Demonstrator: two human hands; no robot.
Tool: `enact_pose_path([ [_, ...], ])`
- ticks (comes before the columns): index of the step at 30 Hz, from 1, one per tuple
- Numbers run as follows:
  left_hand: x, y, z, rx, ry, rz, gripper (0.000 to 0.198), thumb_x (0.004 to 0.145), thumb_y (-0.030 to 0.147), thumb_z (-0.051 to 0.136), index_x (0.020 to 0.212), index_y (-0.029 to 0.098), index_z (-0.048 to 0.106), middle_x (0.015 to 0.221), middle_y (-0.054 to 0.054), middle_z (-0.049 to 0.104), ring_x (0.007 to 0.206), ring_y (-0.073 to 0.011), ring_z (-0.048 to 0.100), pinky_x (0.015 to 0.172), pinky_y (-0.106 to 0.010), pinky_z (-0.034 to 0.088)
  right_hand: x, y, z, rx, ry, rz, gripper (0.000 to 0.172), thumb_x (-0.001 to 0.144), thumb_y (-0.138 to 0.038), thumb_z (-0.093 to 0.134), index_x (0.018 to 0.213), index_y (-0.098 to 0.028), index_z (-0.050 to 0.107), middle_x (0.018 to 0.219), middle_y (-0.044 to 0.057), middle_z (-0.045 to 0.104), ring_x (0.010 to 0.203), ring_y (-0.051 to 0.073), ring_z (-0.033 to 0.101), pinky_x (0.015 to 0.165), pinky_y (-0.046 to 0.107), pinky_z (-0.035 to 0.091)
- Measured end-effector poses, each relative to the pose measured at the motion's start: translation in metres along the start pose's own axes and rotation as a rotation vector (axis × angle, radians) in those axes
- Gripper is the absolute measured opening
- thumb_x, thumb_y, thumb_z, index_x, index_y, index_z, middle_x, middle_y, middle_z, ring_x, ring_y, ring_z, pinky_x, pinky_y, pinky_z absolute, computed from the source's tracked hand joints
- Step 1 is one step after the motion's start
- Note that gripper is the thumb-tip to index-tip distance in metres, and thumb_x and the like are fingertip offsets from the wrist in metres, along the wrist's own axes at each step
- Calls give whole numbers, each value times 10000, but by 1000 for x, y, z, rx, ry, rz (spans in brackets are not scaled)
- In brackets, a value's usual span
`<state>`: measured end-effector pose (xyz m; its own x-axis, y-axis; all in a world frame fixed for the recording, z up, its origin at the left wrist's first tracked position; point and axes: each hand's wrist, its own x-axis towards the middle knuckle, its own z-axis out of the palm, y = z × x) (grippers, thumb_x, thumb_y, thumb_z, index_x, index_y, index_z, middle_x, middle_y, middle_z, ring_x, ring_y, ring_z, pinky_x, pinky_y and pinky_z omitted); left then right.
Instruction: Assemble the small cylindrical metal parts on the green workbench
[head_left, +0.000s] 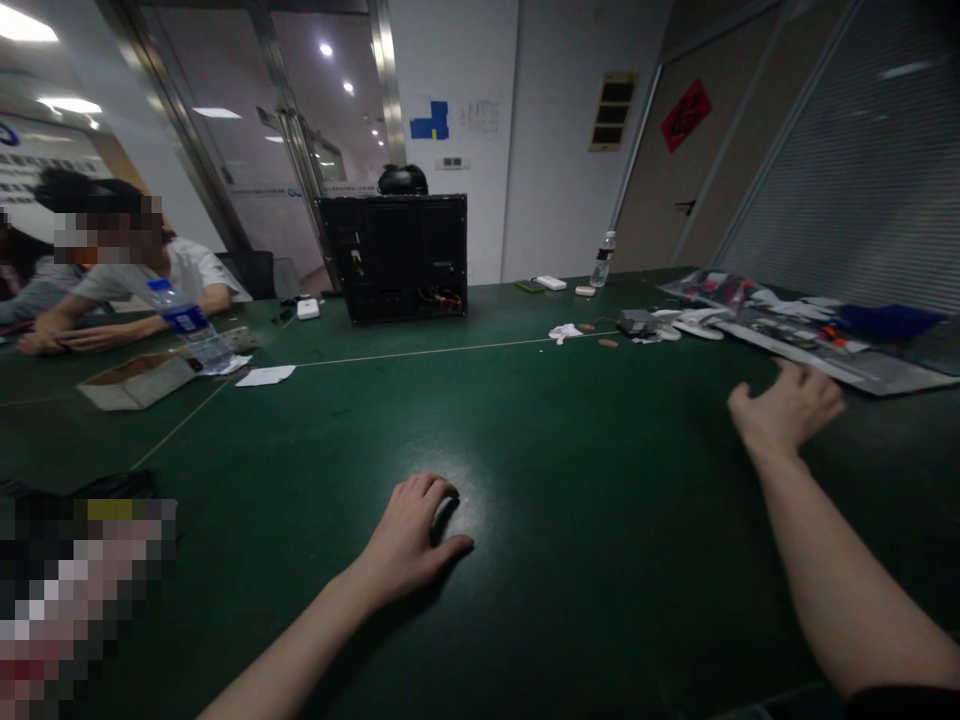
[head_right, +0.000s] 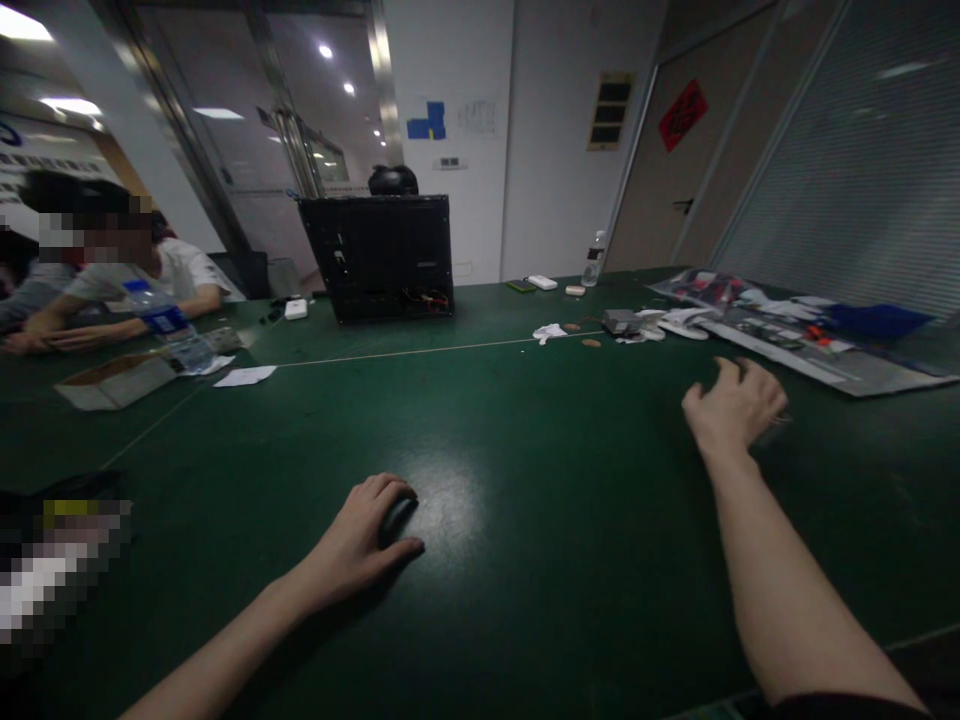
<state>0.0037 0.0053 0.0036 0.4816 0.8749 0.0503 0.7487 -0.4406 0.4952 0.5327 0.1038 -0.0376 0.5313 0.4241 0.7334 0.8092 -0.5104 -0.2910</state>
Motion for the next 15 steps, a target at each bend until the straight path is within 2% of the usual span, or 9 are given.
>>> enact_pose_path([
  [2,0,0,0,-4,-6,-3,461,781,530,602,1130,239,531,1197,-74,514,1083,-281,471,924,-457,407,-3,-17,1,-15,-44,-153,416,835,-297,452,1233,-178,440,1268,158,408,1191,282,309,957,413,250],
  [4,0,-1,-1,-9,-10,-5,465,782,540,597,1131,240,529,1193,-70,514,1080,-276,474,914,-448,415,-6,-25,9,-43,-135,-240,418,842,-265,435,1248,-164,439,1314,169,374,1201,272,309,945,392,261],
  [10,1,-2,0,-3,-9,-2,449,784,523,603,1129,246,532,1186,-71,520,1076,-282,476,917,-457,408,-10,-8,45,-165,-408,-95,464,836,-384,492,1245,-166,465,1361,221,256,1248,348,257,926,448,268],
  [15,2,-2,0,-7,-18,-13,460,783,521,602,1140,239,528,1201,-75,515,1095,-286,463,929,-462,398,-13,1,55,-146,-455,-40,443,826,-433,492,1156,-142,538,1336,242,269,1205,372,304,872,466,307],
])
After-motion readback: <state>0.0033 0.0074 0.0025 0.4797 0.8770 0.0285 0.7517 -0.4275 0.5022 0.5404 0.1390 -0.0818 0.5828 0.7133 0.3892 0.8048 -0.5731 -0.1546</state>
